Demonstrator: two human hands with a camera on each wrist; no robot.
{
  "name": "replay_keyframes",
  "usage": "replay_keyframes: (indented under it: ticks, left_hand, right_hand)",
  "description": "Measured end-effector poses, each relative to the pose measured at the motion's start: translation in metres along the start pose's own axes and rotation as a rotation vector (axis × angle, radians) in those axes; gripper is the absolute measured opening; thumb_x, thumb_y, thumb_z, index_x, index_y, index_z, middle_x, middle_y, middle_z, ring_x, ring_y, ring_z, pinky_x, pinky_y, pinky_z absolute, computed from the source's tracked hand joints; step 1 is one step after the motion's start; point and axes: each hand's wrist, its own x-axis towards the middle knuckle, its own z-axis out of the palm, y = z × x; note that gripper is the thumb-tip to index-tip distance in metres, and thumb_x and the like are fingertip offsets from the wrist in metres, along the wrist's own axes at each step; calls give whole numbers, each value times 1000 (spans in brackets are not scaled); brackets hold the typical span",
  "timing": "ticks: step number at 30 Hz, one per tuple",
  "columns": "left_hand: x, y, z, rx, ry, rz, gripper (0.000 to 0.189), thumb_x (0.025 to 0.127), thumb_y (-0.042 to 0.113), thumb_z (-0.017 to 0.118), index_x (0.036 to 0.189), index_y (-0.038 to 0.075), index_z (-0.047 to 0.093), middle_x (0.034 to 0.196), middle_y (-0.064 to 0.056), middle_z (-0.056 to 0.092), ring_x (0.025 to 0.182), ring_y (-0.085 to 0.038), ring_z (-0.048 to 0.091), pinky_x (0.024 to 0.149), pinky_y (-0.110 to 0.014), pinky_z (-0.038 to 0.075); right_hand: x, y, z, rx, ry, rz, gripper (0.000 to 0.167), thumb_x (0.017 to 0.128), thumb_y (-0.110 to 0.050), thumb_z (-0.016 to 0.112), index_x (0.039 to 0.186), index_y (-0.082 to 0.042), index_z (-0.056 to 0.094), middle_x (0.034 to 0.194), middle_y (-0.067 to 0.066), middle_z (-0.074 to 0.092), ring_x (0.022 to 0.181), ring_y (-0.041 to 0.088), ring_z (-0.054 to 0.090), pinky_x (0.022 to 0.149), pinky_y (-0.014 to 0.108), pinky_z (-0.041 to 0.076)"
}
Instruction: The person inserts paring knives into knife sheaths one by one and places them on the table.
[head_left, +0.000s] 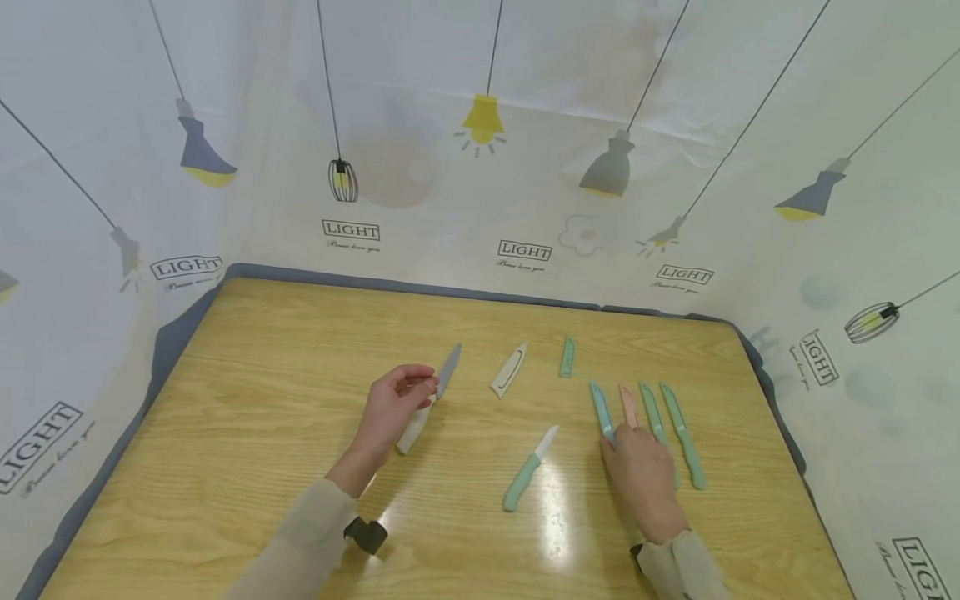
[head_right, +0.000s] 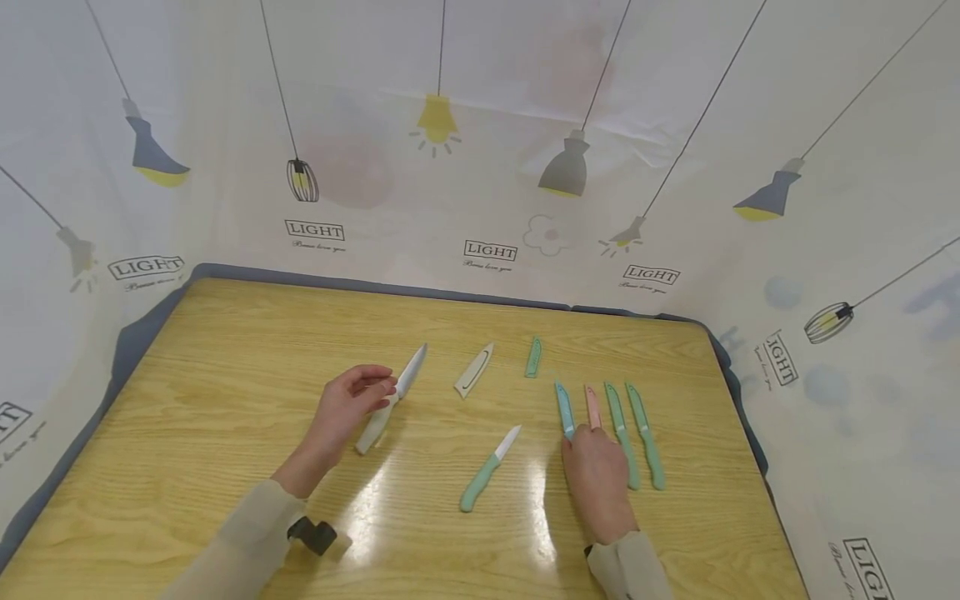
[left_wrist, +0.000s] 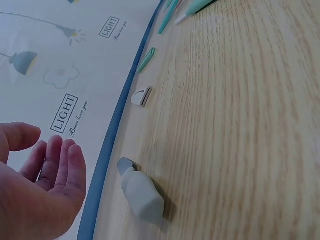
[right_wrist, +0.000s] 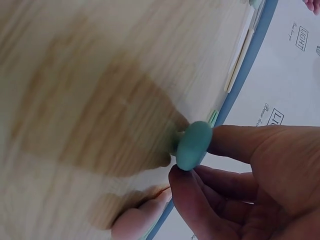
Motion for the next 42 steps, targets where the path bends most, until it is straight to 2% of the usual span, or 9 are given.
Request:
replay_keyframes:
  ticks: [10, 14, 17, 20, 26, 30, 31, 34, 42]
  left_hand:
    - [4, -1, 2, 99, -35, 18, 27, 99, 8, 67, 122, -6, 66, 118, -20, 70, 107, -29, 66, 87, -31, 59]
    - [8, 1, 8, 191, -62, 67, 26, 100, 12, 68, 122, -1, 68, 117, -14, 71, 109, -26, 66, 93, -39, 59]
    - [11, 6, 17, 266, -95, 120, 23, 101, 13, 67, 121, 3, 70, 118, -10, 72, 111, -26, 66, 96, -43, 57]
    - [16, 14, 29, 322, -140, 156, 21, 101, 13, 67, 121, 5, 70, 119, -9, 72, 112, -25, 66, 98, -45, 57]
    - [31, 26, 56, 456, -235, 227, 24, 102, 14, 63, 123, 3, 69, 121, -11, 70, 111, -24, 66, 96, -40, 58]
    - [37, 29, 67, 500, -266, 250, 27, 103, 14, 62, 125, 1, 68, 122, -11, 69, 111, -25, 66, 96, -40, 58]
    - [37, 29, 68, 506, -265, 248, 27, 103, 15, 62, 126, 2, 68, 122, -10, 69, 111, -25, 66, 102, -43, 55]
    - [35, 24, 67, 492, -254, 237, 27, 103, 16, 62, 126, 3, 68, 121, -9, 70, 111, -25, 66, 104, -45, 54]
    - [18, 8, 47, 410, -167, 206, 24, 102, 15, 64, 123, 4, 69, 121, -8, 70, 113, -24, 65, 96, -43, 58]
  right_hand:
    - [2, 0, -1, 20, -31, 13, 37, 102, -20, 66, 71, -4, 55, 57, 4, 48, 47, 18, 45, 40, 29, 38]
    - [2, 1, -5, 56, -21, 12, 30, 103, -21, 62, 89, 5, 67, 69, 10, 57, 52, 18, 48, 40, 29, 40]
    - [2, 1, -6, 84, 16, -5, 33, 104, -21, 61, 112, 10, 69, 90, 21, 65, 56, 19, 49, 42, 30, 42]
    - [2, 1, -6, 108, 68, -21, 35, 103, -21, 61, 120, 9, 68, 107, 27, 65, 55, 18, 48, 41, 29, 41]
    - [5, -2, -9, 132, 153, -32, 30, 103, -22, 61, 117, 4, 70, 107, 22, 68, 53, 14, 49, 40, 27, 40]
    - [13, -5, -12, 148, 160, -58, 29, 103, -22, 60, 114, 3, 71, 103, 20, 70, 57, 15, 53, 41, 27, 42]
    - [16, -6, -12, 153, 156, -64, 30, 103, -22, 59, 114, 3, 71, 102, 20, 70, 58, 16, 54, 42, 27, 43]
    - [27, -9, -14, 168, 136, -66, 33, 105, -24, 56, 115, 3, 71, 104, 19, 70, 66, 21, 59, 47, 30, 48]
    - [66, -17, -18, 161, 77, -64, 37, 106, -25, 55, 118, 8, 68, 106, 23, 70, 77, 29, 66, 61, 40, 58]
